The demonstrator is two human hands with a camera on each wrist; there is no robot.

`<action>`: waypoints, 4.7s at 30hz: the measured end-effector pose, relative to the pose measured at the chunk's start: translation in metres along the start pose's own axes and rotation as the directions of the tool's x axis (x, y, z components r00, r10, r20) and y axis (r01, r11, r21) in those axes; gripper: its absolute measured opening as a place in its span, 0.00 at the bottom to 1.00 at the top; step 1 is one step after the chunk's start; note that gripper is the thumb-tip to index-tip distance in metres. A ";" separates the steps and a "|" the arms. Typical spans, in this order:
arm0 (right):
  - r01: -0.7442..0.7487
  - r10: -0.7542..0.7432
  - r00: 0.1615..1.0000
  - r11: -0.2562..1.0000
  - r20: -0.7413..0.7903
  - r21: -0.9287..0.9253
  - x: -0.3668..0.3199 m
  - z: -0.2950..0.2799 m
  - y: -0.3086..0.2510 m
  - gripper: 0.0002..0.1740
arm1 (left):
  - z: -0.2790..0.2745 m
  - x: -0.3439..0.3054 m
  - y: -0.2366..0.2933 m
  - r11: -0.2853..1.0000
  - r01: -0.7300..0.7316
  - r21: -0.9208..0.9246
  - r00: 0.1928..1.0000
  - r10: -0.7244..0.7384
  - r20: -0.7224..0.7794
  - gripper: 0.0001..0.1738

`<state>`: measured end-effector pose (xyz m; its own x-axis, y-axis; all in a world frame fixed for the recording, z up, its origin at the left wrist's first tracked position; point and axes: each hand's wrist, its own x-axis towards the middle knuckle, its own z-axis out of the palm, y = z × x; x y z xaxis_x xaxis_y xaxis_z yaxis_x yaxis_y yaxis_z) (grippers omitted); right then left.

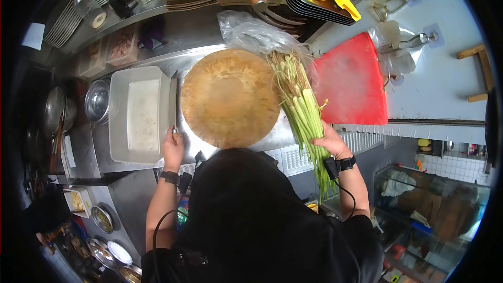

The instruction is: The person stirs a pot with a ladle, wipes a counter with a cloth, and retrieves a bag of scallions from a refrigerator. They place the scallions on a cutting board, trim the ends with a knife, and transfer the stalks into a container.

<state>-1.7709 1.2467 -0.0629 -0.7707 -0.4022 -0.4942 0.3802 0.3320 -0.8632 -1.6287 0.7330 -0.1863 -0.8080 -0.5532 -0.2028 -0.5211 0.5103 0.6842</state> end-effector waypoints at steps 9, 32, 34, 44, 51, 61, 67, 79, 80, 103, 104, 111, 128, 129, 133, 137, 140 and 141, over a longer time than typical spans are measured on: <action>0.185 -0.206 0.978 0.762 0.037 -0.621 0.101 0.105 -0.089 0.38 | -0.020 -0.009 -0.010 0.995 0.030 -0.098 0.996 -0.021 0.088 0.28; -0.099 -0.346 0.880 0.536 -0.326 -0.838 0.196 0.018 0.033 0.23 | -0.009 -0.014 0.000 0.962 0.189 -0.199 0.979 -0.171 0.107 0.27; -0.103 -0.413 0.860 0.434 -0.299 -0.895 0.201 0.021 0.044 0.29 | -0.004 -0.013 -0.012 0.957 0.190 -0.221 0.980 -0.170 0.105 0.27; 0.025 -0.468 0.831 0.572 -0.301 -0.820 0.215 0.010 0.065 0.22 | -0.018 -0.016 0.030 0.933 0.268 -0.239 0.961 -0.241 0.137 0.26; -0.048 -0.077 0.953 0.916 -0.292 -0.398 0.198 -0.029 0.055 0.22 | -0.021 -0.014 0.028 0.926 0.284 -0.247 0.956 -0.255 0.143 0.26; -0.076 -0.351 0.897 0.479 -0.270 -0.875 0.212 0.034 0.060 0.28 | 0.000 -0.009 0.011 0.999 0.045 -0.003 0.996 -0.045 0.077 0.27; -0.242 -0.137 0.924 0.509 -0.356 -0.826 0.215 0.026 0.041 0.28 | 0.003 -0.007 0.018 0.999 0.023 -0.027 0.999 -0.022 0.044 0.27; -0.132 0.147 0.984 0.981 0.103 -0.144 0.154 -0.059 -0.013 0.16 | -0.004 -0.014 0.009 0.992 0.099 -0.078 0.991 -0.091 0.100 0.28; -0.088 0.102 0.991 0.985 0.084 -0.149 0.144 -0.057 -0.024 0.17 | -0.004 -0.013 0.010 0.994 0.095 -0.047 0.991 -0.090 0.099 0.27; -0.108 -0.162 0.946 0.659 -0.281 -0.745 0.226 0.023 0.060 0.26 | 0.005 -0.011 0.000 0.998 -0.049 -0.025 0.999 0.050 0.022 0.27; -0.133 -0.151 0.945 0.631 -0.290 -0.764 0.227 0.027 0.062 0.25 | 0.004 -0.010 0.000 0.998 -0.046 -0.041 0.998 0.047 0.030 0.27; -0.180 -0.167 0.922 0.614 -0.349 -0.769 0.214 0.017 0.049 0.21 | 0.006 -0.009 -0.007 0.999 -0.016 -0.040 0.999 0.018 0.027 0.26; 0.078 0.074 0.955 0.870 0.286 -0.487 0.130 -0.002 -0.085 0.21 | 0.007 -0.012 -0.010 0.997 -0.073 0.020 0.997 0.073 -0.028 0.27; 0.129 0.001 0.969 0.849 0.246 -0.513 0.140 0.014 -0.092 0.22 | 0.005 -0.014 -0.007 0.997 -0.070 0.024 0.997 0.071 -0.029 0.27; 0.361 -0.239 0.929 0.750 0.283 -0.554 0.207 0.070 -0.095 0.27 | 0.007 -0.018 0.000 0.990 -0.050 0.129 0.998 0.053 -0.018 0.30; 0.346 -0.305 0.935 0.664 0.182 -0.663 0.253 0.104 -0.076 0.28 | 0.020 -0.012 -0.003 0.971 -0.075 0.227 0.994 0.091 -0.062 0.29; 0.252 -0.294 0.952 0.617 0.078 -0.745 0.254 0.115 -0.080 0.27 | 0.004 -0.018 0.023 0.869 -0.250 0.426 0.958 0.286 -0.022 0.20; 0.253 -0.289 0.953 0.612 0.086 -0.749 0.251 0.115 -0.079 0.27 | -0.005 -0.019 0.037 0.874 -0.242 0.421 0.960 0.277 -0.024 0.20</action>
<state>-1.9354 1.0214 -0.1308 -0.8008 -0.5529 -0.2302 -0.3454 0.7405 -0.5765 -1.6310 0.7596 -0.1539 -0.9139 -0.4058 0.0119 -0.3760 0.8571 0.3521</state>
